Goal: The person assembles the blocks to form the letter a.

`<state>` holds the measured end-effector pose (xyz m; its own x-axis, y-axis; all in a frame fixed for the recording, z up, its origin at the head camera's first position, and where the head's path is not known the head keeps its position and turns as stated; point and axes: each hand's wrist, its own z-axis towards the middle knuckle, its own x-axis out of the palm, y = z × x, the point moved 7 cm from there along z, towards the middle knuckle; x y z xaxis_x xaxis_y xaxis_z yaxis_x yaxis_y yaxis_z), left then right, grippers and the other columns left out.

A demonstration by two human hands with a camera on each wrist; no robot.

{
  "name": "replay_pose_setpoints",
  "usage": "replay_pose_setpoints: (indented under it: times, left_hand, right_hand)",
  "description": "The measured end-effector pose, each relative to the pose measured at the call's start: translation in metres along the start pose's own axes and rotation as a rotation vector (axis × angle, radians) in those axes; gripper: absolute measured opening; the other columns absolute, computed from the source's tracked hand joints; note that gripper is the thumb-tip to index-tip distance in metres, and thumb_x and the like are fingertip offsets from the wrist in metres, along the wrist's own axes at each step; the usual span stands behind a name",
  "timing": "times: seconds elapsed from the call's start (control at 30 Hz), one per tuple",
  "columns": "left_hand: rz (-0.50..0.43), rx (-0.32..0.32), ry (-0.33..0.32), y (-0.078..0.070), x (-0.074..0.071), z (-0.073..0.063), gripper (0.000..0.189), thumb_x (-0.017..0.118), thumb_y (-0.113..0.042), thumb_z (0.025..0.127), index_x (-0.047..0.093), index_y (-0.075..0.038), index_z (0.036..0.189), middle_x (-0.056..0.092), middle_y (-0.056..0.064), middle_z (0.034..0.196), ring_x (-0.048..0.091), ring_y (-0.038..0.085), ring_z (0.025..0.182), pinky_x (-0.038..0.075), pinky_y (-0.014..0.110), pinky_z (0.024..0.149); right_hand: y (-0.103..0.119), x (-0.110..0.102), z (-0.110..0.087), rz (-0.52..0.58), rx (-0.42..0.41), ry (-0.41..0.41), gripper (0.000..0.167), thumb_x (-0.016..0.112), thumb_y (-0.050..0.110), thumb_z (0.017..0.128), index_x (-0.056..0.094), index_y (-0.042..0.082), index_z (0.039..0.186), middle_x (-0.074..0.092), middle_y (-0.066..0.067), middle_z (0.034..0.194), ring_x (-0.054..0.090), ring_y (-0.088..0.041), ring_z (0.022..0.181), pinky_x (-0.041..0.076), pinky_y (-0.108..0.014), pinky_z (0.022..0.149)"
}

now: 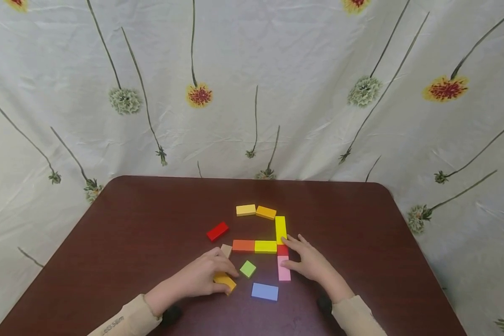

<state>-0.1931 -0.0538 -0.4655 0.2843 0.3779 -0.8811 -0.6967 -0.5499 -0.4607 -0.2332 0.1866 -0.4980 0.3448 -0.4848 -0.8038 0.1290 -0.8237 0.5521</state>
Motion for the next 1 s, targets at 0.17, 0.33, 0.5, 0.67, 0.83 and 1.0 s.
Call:
replay_pose_setpoints:
  times: [0.17, 0.33, 0.5, 0.67, 0.83, 1.0]
  left_hand:
    - [0.033, 0.016, 0.034, -0.015, 0.006, 0.013, 0.025, 0.081, -0.030, 0.082, 0.077, -0.022, 0.104, 0.073, -0.015, 0.099, 0.050, 0.005, 0.094, 0.044, 0.021, 0.089]
    - [0.084, 0.037, 0.057, -0.026, 0.017, 0.026, 0.025, 0.080, -0.035, 0.082, 0.077, -0.026, 0.105, 0.073, -0.016, 0.098, 0.045, 0.003, 0.086, 0.035, 0.012, 0.075]
    - [0.164, 0.049, 0.079, -0.033, 0.032, 0.033, 0.029, 0.078, -0.041, 0.082, 0.076, -0.028, 0.108, 0.072, -0.019, 0.101, 0.045, 0.002, 0.083, 0.036, 0.013, 0.073]
    - [0.221, 0.056, 0.069, -0.040, 0.037, 0.036, 0.030, 0.079, -0.042, 0.082, 0.076, -0.026, 0.107, 0.072, -0.017, 0.098, 0.047, 0.002, 0.083, 0.038, 0.015, 0.071]
    - [0.230, 0.029, 0.072, -0.042, 0.036, 0.036, 0.027, 0.080, -0.040, 0.081, 0.076, -0.026, 0.104, 0.071, -0.017, 0.098, 0.047, 0.003, 0.083, 0.038, 0.015, 0.070]
    - [0.214, -0.006, 0.082, -0.037, 0.036, 0.031, 0.025, 0.083, -0.042, 0.077, 0.076, -0.029, 0.097, 0.069, -0.019, 0.095, 0.046, 0.002, 0.084, 0.037, 0.016, 0.070]
  right_hand:
    - [0.000, -0.001, -0.001, 0.002, 0.010, -0.001, 0.070, 0.075, 0.037, 0.085, 0.049, 0.017, 0.147, 0.042, -0.015, 0.154, 0.029, -0.045, 0.144, 0.039, -0.067, 0.102]
    - [0.000, -0.001, -0.001, 0.000, 0.005, -0.002, 0.070, 0.075, 0.039, 0.085, 0.049, 0.017, 0.147, 0.043, -0.015, 0.153, 0.028, -0.045, 0.145, 0.039, -0.068, 0.101]
    - [0.000, 0.000, -0.001, -0.005, 0.007, -0.003, 0.071, 0.075, 0.040, 0.085, 0.049, 0.017, 0.146, 0.043, -0.014, 0.153, 0.028, -0.045, 0.145, 0.038, -0.069, 0.101]
    - [0.000, 0.000, -0.001, 0.000, 0.004, -0.007, 0.070, 0.075, 0.039, 0.085, 0.050, 0.017, 0.146, 0.043, -0.014, 0.153, 0.028, -0.045, 0.145, 0.038, -0.069, 0.101]
    - [-0.001, 0.000, 0.000, -0.006, -0.009, -0.009, 0.070, 0.075, 0.039, 0.085, 0.049, 0.016, 0.146, 0.043, -0.013, 0.153, 0.028, -0.045, 0.145, 0.037, -0.069, 0.102]
    - [0.000, 0.000, 0.001, -0.002, -0.005, -0.005, 0.070, 0.075, 0.040, 0.085, 0.050, 0.016, 0.146, 0.043, -0.014, 0.153, 0.028, -0.045, 0.145, 0.038, -0.069, 0.102]
